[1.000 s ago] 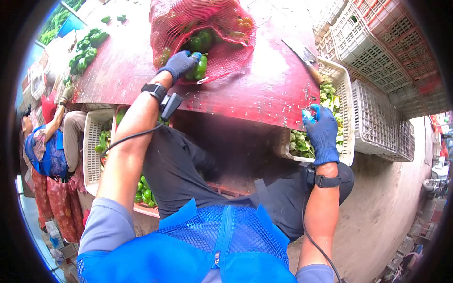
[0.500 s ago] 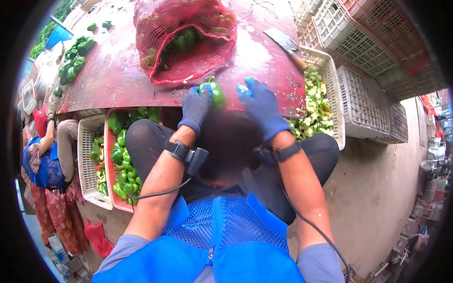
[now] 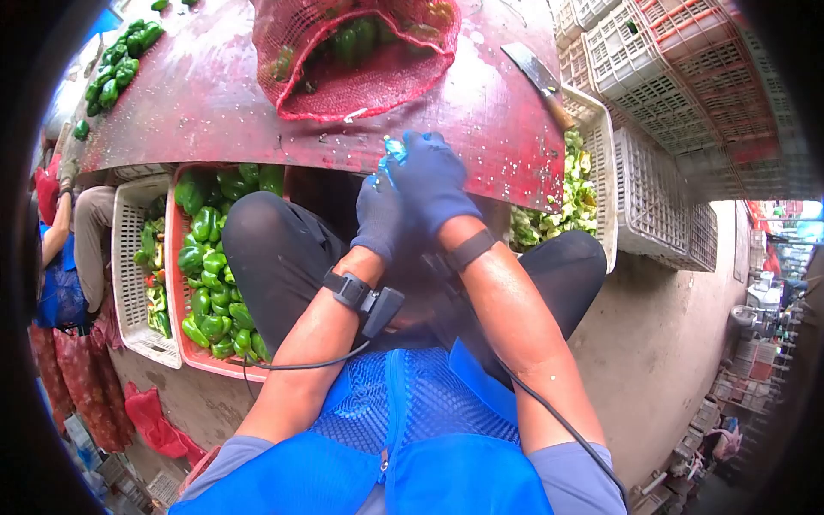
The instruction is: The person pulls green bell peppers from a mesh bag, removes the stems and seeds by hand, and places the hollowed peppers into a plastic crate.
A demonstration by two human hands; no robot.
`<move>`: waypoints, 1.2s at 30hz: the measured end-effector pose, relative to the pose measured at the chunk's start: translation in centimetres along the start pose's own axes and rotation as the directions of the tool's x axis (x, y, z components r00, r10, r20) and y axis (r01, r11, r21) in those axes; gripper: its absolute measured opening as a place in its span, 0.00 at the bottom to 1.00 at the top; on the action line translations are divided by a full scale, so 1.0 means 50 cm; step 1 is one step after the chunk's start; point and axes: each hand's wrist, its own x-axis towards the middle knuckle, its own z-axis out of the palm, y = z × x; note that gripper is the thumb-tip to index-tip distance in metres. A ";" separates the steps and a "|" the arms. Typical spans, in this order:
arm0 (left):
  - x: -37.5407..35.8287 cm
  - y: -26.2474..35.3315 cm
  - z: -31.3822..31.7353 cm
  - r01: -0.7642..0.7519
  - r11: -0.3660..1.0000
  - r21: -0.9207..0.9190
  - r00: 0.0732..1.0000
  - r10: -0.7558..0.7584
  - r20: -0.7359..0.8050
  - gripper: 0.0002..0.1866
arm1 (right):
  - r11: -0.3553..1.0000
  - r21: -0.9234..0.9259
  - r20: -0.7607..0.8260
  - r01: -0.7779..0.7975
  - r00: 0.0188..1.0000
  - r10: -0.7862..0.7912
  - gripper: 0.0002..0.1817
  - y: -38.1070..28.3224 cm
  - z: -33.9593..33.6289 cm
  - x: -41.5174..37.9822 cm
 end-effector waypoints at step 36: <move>0.039 0.122 -0.028 0.534 -0.173 -0.828 0.845 0.067 0.531 0.11 | 0.964 -0.258 0.026 0.059 0.998 -0.054 0.20 -0.065 0.059 0.117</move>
